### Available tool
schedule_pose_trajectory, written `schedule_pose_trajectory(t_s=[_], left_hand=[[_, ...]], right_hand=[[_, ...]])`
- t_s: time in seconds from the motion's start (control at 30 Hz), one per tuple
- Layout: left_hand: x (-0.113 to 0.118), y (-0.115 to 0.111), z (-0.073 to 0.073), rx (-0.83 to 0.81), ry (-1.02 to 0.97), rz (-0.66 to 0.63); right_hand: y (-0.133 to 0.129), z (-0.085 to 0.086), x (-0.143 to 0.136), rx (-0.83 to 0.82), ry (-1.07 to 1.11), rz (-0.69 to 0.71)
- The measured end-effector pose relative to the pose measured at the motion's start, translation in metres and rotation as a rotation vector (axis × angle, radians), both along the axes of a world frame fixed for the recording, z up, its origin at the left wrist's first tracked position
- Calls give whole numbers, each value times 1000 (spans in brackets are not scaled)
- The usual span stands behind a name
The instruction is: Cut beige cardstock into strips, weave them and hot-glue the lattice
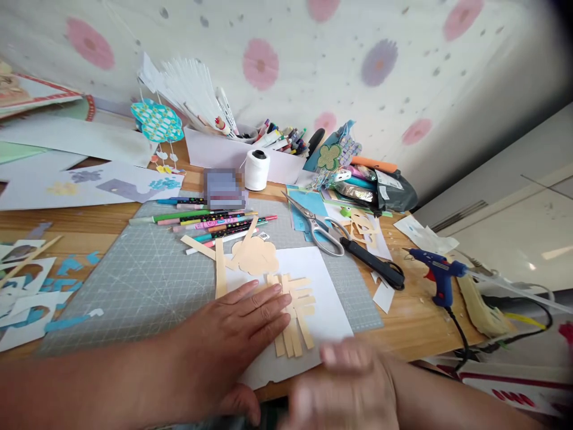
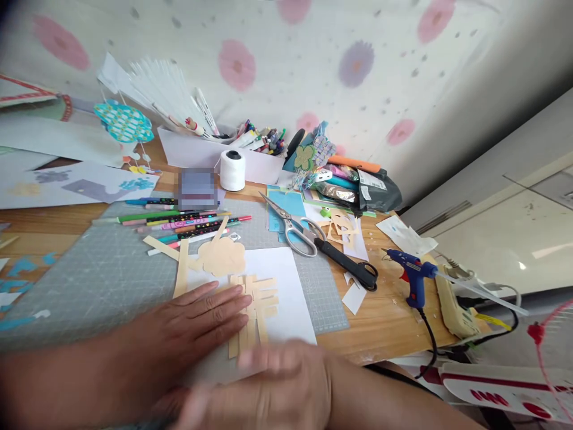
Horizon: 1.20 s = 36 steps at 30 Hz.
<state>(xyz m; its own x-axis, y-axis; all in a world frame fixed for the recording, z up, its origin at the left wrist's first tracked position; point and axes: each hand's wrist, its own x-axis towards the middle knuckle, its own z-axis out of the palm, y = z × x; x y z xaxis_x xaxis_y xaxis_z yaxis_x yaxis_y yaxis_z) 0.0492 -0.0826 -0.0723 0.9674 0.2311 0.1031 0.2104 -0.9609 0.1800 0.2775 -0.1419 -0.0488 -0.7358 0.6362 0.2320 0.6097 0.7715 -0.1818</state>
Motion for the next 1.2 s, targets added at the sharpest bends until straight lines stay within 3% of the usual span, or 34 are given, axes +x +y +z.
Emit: schedule_pose_trajectory(t_s=[0.07, 0.17, 0.23, 0.33, 0.43, 0.6, 0.77, 0.93, 1.07, 1.2], left_hand=[[0, -3, -3, 22, -49, -23], [-1, -8, 4, 30, -65, -37], [-2, -11, 13, 28, -88, -99], [-3, -13, 23, 39, -89, -198], [-2, -13, 20, 35, -191, -197], [0, -14, 7, 4, -300, -147], [-1, -16, 8, 15, -312, -140], [0, -7, 12, 45, -181, -64], [2, 4, 10, 89, -101, -4], [3, 11, 4, 119, -43, 10]], right_hand=[[16, 7, 4, 91, 80, 2], [63, 9, 3, 220, 109, -62], [97, 6, -6, 240, -82, -120], [137, 4, -24, 224, -186, -110], [157, 4, -40, 209, -265, -85], [167, 3, -46, 157, -281, -87], [153, 9, -26, 72, -159, -152], [89, 19, 16, -120, 44, -304], [33, 8, 45, -282, 199, -502], [17, -6, 56, -400, 329, -652]])
